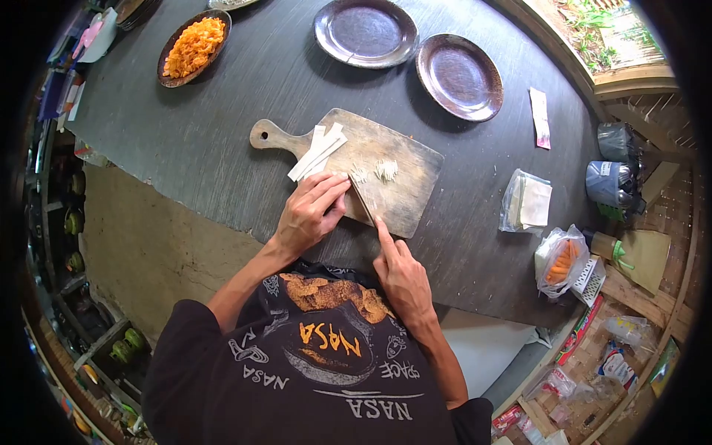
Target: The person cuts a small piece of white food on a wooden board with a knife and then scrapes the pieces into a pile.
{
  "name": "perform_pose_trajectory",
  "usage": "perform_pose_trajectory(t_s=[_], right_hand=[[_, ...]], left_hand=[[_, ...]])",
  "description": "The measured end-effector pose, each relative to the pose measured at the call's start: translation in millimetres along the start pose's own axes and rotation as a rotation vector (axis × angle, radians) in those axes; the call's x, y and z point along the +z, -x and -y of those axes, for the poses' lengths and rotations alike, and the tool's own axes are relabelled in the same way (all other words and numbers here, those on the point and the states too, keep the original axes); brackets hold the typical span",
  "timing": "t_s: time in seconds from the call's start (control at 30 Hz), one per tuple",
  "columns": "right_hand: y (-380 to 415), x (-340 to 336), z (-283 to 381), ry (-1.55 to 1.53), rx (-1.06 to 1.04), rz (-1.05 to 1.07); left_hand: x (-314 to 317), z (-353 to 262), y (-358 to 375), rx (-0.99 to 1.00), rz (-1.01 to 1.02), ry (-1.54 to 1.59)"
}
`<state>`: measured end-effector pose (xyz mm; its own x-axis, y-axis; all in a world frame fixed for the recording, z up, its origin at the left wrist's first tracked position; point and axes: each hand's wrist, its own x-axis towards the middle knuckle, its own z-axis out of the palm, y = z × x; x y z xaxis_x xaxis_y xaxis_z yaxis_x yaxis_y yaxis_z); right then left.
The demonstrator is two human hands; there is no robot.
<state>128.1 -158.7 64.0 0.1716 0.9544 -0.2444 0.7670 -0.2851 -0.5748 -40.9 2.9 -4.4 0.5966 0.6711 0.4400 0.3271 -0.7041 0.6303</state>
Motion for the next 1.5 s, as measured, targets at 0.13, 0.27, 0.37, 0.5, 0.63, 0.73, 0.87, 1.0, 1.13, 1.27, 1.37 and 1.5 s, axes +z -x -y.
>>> perform_pose_trajectory(t_s=[0.13,0.27,0.37,0.5,0.63,0.73,0.87,1.0,1.13,1.27,1.37,1.5], right_hand=[[10.1,-1.8,-7.9,0.016,0.002,0.000],[6.8,5.8,-7.8,-0.025,-0.027,-0.041],[-0.1,4.3,-3.4,-0.012,-0.036,-0.045],[-4.2,-1.0,2.1,-0.028,0.030,-0.040],[-3.2,0.1,3.9,-0.058,0.002,-0.084],[-4.4,1.0,2.6,-0.032,0.007,-0.043],[-4.3,-1.7,-0.1,-0.041,0.021,-0.047],[-6.8,-1.2,-8.9,-0.050,0.030,-0.127],[-7.5,-2.0,-0.2,-0.076,0.022,-0.132],[-12.7,5.6,-2.0,-0.095,0.007,-0.108],[-15.2,5.1,-6.0,-0.095,0.027,-0.141],[-13.2,2.5,-4.8,-0.096,0.049,-0.179]], left_hand=[[-0.1,2.1,0.0,0.016,0.021,0.009],[0.0,1.0,1.6,0.032,0.015,-0.032],[-2.8,-1.4,-0.9,0.016,0.001,-0.053],[-3.3,-1.0,-0.4,0.012,0.010,-0.047],[-4.0,-0.3,-0.5,0.011,0.025,-0.045],[-4.8,0.3,0.3,0.016,0.032,-0.046],[-4.9,1.3,-0.2,0.025,0.040,-0.037],[-6.6,-0.5,-2.1,0.023,0.059,-0.040],[-5.1,-3.7,-2.3,-0.017,0.126,0.003],[-7.1,-4.6,-5.3,-0.012,0.131,0.007],[-8.5,-5.0,-7.8,-0.039,0.131,0.015],[-3.8,-0.2,-10.2,-0.018,0.144,0.027]])
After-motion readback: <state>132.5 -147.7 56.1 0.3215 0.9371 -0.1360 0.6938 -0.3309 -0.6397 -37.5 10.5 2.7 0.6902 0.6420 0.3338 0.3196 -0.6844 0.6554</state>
